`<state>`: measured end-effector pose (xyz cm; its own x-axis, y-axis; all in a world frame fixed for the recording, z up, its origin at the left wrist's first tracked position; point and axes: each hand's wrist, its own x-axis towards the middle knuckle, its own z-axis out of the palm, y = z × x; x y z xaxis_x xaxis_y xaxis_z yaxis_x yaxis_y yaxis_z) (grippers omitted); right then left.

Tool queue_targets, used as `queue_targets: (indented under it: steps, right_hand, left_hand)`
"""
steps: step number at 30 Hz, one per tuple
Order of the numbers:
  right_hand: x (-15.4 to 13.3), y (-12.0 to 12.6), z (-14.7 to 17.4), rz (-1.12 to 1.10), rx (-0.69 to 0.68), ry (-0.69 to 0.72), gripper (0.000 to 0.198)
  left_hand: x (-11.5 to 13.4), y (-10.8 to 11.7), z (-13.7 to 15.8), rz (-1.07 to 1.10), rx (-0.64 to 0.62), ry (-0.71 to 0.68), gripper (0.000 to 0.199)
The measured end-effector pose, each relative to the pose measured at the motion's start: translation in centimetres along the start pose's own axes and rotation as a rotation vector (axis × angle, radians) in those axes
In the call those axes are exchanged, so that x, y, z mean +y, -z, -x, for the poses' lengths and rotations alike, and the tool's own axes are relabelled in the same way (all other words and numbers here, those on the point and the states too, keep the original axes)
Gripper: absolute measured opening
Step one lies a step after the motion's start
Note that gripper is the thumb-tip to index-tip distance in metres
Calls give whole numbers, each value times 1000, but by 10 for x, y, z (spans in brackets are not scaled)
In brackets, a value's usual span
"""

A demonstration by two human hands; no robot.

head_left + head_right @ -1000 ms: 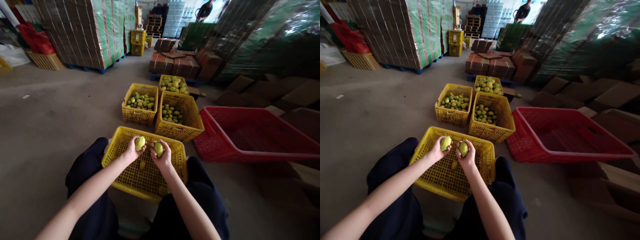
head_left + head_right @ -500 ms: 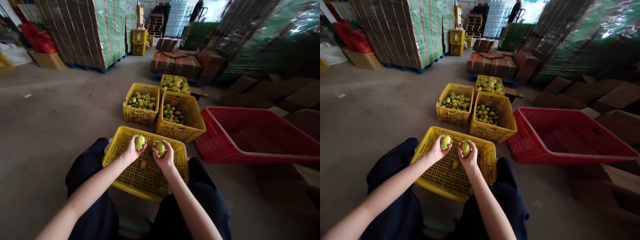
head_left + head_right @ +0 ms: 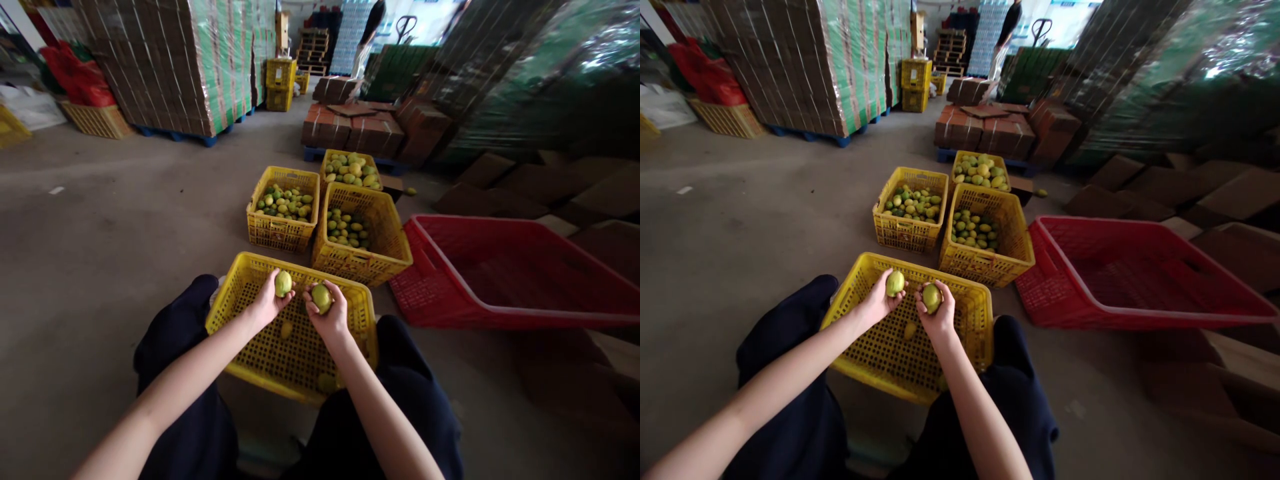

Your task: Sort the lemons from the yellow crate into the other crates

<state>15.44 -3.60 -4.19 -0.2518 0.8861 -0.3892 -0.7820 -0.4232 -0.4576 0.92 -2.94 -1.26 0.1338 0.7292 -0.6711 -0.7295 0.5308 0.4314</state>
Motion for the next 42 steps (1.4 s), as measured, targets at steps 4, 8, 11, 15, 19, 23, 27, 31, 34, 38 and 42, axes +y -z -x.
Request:
queue_targets:
  steps: [4,8,11,15,19,23,27,31,34,38,42]
  right_hand:
    - [2,5,0,38,-130,-35,21]
    - [4,3,0,58,-103,-32,22]
    - [4,-2,2,56,-29,-5,18]
    - [0,-7,3,39,1,-2,12]
    - [-2,-8,2,62,-23,-29,12]
    - [0,-9,0,112,-5,-112,17]
    - [0,-10,-3,173,34,-147,23]
    - [-5,-9,-6,273,85,-86,24]
    - [-9,-8,-2,440,112,197,31]
    - [-13,-10,9,813,184,596,51]
    - [-13,-11,15,1005,219,849,48]
  left_hand:
    - [-1,2,-1,-41,-54,34,30]
    - [-3,0,-1,-98,-75,55,32]
    - [-4,-2,0,-114,-71,58,32]
    - [-1,-4,0,-50,-120,-14,22]
    - [2,-4,-2,15,-120,31,27]
    - [-2,-3,-5,-26,-139,56,33]
    - [-6,-2,-7,-107,-146,55,30]
    - [-5,-1,-4,-271,-146,-170,16]
    - [-3,1,3,-376,-150,-463,37]
    - [-3,2,13,-461,-195,-666,53]
    - [0,1,23,-445,-199,-645,53]
